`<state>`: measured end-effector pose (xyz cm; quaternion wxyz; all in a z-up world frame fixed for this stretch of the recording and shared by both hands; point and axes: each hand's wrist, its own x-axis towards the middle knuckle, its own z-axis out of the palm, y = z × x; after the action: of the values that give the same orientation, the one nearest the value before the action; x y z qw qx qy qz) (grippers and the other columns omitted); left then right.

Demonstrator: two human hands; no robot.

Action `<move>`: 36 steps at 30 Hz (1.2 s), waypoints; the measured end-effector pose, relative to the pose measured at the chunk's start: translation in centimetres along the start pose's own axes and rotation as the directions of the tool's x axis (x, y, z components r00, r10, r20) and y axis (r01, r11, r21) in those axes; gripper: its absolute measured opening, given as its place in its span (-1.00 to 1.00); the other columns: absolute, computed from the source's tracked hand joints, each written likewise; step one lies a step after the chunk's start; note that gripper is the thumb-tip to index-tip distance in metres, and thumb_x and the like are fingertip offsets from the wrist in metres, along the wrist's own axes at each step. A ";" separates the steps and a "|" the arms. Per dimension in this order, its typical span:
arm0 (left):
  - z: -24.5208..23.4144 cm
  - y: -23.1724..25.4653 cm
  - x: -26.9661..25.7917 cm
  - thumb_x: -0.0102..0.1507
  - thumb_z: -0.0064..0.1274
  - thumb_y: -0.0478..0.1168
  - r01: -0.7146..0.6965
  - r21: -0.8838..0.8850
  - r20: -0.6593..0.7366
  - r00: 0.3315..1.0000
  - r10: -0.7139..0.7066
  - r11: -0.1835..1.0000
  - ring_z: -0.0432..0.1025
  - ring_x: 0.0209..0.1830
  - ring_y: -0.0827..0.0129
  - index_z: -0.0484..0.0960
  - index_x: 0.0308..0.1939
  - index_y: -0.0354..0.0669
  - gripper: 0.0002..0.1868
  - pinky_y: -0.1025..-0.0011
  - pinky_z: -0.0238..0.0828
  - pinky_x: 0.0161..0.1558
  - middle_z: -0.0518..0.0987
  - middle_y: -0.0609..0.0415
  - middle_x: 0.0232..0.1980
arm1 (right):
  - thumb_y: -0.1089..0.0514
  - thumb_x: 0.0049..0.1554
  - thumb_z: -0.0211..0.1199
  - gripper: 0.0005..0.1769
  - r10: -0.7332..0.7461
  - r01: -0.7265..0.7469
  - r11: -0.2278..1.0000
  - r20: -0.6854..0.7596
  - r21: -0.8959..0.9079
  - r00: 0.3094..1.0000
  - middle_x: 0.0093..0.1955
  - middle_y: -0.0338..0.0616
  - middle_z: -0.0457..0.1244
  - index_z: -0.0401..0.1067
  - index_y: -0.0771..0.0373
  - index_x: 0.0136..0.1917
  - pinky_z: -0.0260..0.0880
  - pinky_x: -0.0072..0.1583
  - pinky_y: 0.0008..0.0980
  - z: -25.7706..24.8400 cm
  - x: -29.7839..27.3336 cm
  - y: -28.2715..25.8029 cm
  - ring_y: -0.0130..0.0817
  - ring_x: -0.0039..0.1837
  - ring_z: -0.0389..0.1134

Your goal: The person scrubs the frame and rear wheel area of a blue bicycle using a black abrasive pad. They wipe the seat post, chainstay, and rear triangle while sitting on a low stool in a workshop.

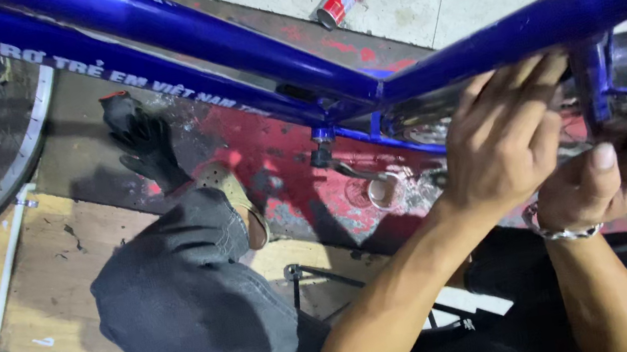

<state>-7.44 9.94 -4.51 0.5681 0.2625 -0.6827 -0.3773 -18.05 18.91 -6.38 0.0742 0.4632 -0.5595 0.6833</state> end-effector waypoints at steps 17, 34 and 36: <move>-1.5 -3.6 -2.0 0.42 -0.01 -0.36 0.149 0.121 -0.149 0.980 -0.130 0.981 0.50 0.34 0.12 0.59 0.21 -0.27 -0.72 0.12 0.30 0.48 0.61 -0.10 0.25 | -0.06 0.27 0.32 -0.55 -0.026 0.027 0.999 0.024 -0.044 0.999 -0.03 -0.18 0.11 0.23 0.31 0.09 0.10 0.04 -0.46 0.3 0.4 -0.5 -0.40 0.01 0.13; -0.5 -4.2 -5.8 0.42 -0.12 -0.35 0.165 0.088 -0.144 0.978 -0.152 0.982 0.53 0.09 -0.01 0.59 -0.05 -0.42 -0.81 0.12 0.39 0.28 0.63 -0.26 0.03 | 0.04 0.27 0.26 -0.63 0.020 -0.018 0.997 -0.035 0.072 0.999 0.10 -0.11 0.24 0.37 0.45 0.09 0.24 0.25 -0.36 -0.8 -0.9 1.0 -0.34 0.14 0.23; -0.9 -4.5 -5.9 0.50 -0.16 -0.34 0.384 -0.170 -0.133 0.904 -0.407 0.907 0.40 0.00 -0.26 0.55 0.01 -0.63 -0.72 -0.07 0.28 0.15 0.49 -0.52 0.01 | 0.04 0.27 0.26 -0.61 0.044 -0.039 0.995 -0.048 0.093 0.998 0.11 -0.08 0.28 0.38 0.45 0.12 0.27 0.23 -0.35 -1.2 -1.0 1.6 -0.31 0.16 0.26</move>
<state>-5.62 11.83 -11.48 0.5511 0.3857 -0.5373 -0.5087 -19.15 19.77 -8.12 0.0525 0.4372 -0.5349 0.7211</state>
